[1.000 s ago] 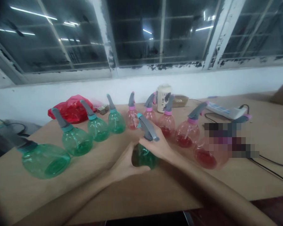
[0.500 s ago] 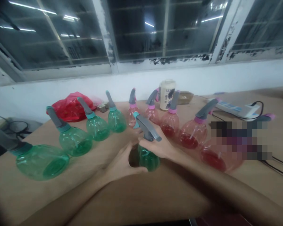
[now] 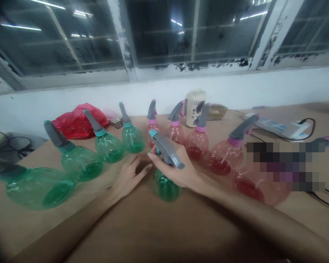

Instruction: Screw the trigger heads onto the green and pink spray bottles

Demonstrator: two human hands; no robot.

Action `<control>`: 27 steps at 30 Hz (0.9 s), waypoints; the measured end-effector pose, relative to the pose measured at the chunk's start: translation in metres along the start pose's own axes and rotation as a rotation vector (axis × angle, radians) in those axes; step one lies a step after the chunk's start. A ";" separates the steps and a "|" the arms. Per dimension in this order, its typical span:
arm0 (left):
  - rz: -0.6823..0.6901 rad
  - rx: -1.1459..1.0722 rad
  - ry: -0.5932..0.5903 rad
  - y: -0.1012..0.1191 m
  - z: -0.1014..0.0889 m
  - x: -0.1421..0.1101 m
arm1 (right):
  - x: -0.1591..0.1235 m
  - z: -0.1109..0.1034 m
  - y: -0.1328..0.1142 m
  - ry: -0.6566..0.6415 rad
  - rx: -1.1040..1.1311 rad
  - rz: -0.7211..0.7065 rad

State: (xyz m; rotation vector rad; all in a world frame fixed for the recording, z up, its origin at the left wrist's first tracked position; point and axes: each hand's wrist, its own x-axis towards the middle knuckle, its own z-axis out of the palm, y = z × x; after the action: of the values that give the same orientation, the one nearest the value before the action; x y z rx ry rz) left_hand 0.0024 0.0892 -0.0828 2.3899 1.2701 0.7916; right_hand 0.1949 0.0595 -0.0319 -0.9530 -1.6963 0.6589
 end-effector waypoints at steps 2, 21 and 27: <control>-0.037 0.074 -0.012 -0.003 0.006 0.002 | 0.000 -0.001 0.001 0.007 -0.028 -0.021; 0.107 0.387 -0.128 -0.001 0.020 -0.009 | -0.002 0.003 0.007 0.038 0.087 0.054; 0.112 0.430 -0.135 0.000 0.021 -0.008 | -0.004 0.003 0.011 0.042 0.086 0.041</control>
State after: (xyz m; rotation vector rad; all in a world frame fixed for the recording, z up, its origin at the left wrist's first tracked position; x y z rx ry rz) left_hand 0.0113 0.0817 -0.1018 2.8143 1.3724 0.4036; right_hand 0.1952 0.0617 -0.0437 -0.9360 -1.6026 0.7283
